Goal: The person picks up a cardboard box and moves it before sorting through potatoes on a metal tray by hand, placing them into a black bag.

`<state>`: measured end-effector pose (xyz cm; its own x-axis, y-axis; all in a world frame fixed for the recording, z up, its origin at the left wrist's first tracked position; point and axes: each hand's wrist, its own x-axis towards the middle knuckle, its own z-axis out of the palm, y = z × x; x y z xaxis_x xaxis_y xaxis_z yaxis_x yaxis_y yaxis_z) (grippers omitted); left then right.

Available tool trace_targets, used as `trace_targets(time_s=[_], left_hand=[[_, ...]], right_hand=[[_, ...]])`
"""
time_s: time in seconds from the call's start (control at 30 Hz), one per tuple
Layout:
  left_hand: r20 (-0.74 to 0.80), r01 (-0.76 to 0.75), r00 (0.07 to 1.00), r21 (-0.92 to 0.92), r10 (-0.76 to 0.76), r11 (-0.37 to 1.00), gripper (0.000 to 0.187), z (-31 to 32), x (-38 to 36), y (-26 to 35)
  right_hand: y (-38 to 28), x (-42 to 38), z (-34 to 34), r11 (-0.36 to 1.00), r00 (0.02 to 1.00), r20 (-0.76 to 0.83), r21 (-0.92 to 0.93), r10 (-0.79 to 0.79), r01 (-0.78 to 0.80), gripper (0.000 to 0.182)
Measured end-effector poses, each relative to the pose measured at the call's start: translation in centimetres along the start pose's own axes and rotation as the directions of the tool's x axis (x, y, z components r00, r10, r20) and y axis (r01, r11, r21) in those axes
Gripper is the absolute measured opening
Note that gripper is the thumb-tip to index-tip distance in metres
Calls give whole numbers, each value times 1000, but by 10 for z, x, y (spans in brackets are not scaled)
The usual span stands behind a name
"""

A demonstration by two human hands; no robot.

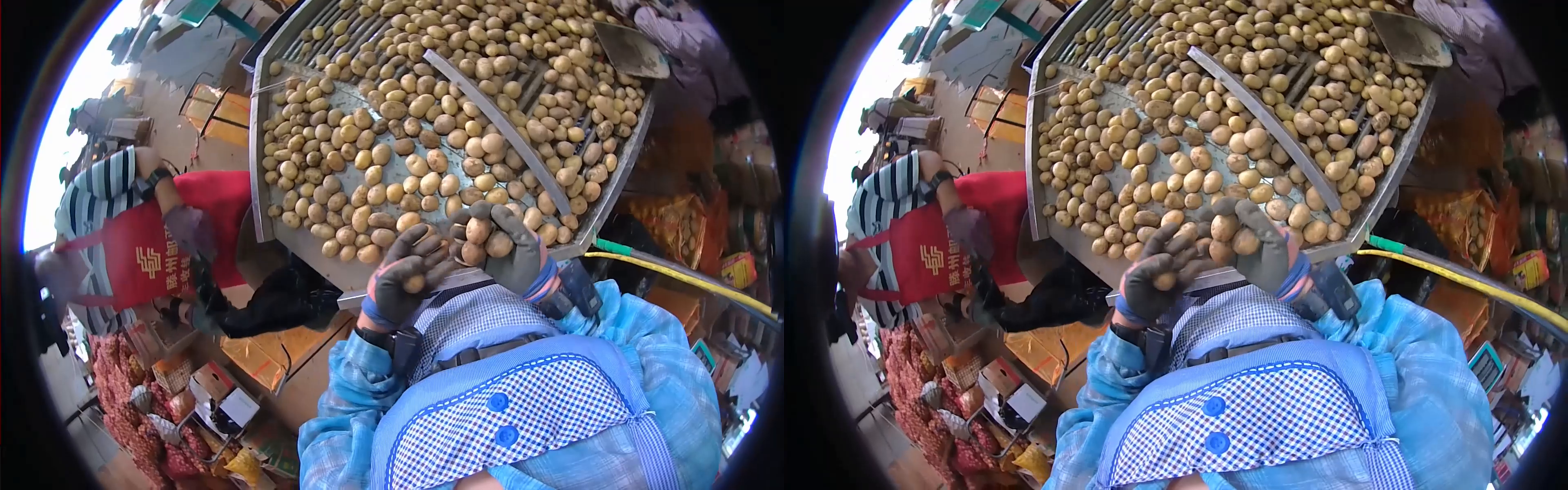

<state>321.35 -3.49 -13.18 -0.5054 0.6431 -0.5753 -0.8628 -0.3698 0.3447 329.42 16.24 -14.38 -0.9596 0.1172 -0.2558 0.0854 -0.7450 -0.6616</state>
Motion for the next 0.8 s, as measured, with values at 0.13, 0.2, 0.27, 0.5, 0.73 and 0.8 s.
trace_targets(time_s=[0.13,0.2,0.27,0.5,0.73,0.8], left_hand=[[314,68,950,-238,10,969,60,-8,-12,-20],[418,98,908,-291,34,952,51,-21,-10,-29],[471,52,876,-316,108,947,49,-32,-9,-36],[470,-125,825,-392,315,911,43,-56,-27,-28],[483,-164,765,-494,427,854,49,-90,-103,-13],[246,-442,781,-431,574,787,42,-109,-126,-24]], right_hand=[[9,8,25,713,959,259,-651,-116,262,35],[16,7,39,485,905,414,-775,-95,406,25],[25,12,45,507,906,412,-763,-96,401,23],[21,42,79,611,919,363,-696,-153,376,25],[74,56,54,709,964,149,-703,221,-54,26],[86,55,61,650,913,186,-752,364,-106,27]])
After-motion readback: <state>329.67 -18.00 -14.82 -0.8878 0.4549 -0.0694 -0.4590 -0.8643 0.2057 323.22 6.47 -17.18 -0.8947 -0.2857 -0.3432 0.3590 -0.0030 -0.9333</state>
